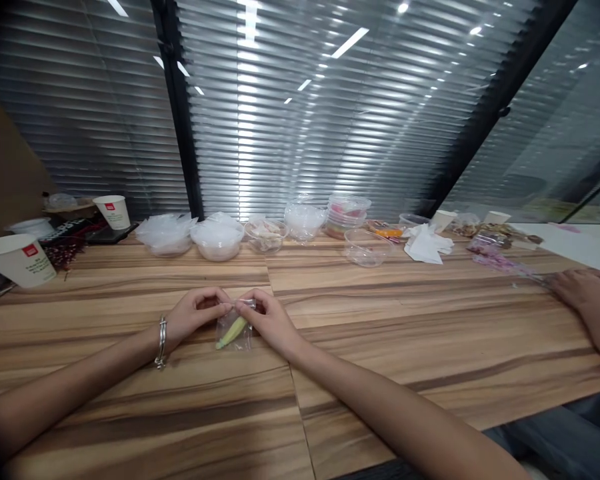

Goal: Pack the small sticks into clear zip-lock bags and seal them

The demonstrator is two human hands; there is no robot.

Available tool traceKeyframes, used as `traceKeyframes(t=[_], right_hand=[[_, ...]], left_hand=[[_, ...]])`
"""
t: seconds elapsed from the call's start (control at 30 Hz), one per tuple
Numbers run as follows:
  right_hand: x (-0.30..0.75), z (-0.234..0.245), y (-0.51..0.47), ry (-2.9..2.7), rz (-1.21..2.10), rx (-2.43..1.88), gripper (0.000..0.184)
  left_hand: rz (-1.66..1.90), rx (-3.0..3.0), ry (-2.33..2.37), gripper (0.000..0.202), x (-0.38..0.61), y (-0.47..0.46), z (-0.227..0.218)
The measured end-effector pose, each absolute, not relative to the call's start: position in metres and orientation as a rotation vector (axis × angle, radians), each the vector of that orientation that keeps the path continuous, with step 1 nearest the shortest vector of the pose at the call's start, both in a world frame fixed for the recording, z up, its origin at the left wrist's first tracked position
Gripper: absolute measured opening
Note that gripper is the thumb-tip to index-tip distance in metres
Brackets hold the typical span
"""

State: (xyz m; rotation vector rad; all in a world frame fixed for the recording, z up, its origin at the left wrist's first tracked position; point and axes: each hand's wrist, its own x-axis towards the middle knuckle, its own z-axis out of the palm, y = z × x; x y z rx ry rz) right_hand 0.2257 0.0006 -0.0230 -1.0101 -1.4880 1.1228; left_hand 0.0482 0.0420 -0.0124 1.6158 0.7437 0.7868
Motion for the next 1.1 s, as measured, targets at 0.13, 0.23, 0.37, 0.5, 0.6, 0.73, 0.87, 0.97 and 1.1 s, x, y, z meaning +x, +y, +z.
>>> traceKeyframes(t=[0.13,0.23,0.37,0.5,0.6,0.73,0.87,0.97,1.1], right_hand=[[0.2271,-0.0271,0.0026,-1.523,1.111,-1.075,0.028],[0.2272,-0.0284,0.0026,-1.537,1.082,-1.082,0.027],[0.2266,-0.0272,0.0014,-1.541,1.073,-1.068,0.024],[0.2265,-0.0261,0.0008,-1.541,1.063,-1.083,0.025],[0.2264,-0.0254,0.0008,-1.542,1.071,-1.081,0.026],[0.2264,-0.0248,0.0009,-1.549,1.063,-1.092,0.026],[0.2269,-0.0258,0.001,-1.553,1.073,-1.086,0.026],[0.2273,-0.0257,0.001,-1.552,1.079,-1.084,0.025],[0.227,-0.0226,0.001,-1.576,1.075,-1.087,0.024]], left_hand=[[0.778,1.636,0.75,0.023,0.0475,0.0433,-0.0138],[0.758,1.625,0.747,0.023,0.0473,0.0445,-0.0153],[0.745,1.609,0.729,0.023,0.0468,0.0449,-0.0155],[0.746,1.605,0.74,0.024,0.0461,0.0438,-0.0142],[0.746,1.592,0.742,0.024,0.0462,0.0435,-0.014],[0.743,1.574,0.726,0.024,0.0468,0.044,-0.0145],[0.735,1.57,0.719,0.023,0.0468,0.0436,-0.0137],[0.731,1.576,0.718,0.022,0.0467,0.043,-0.0127],[0.728,1.574,0.696,0.022,0.0469,0.0442,-0.0139]])
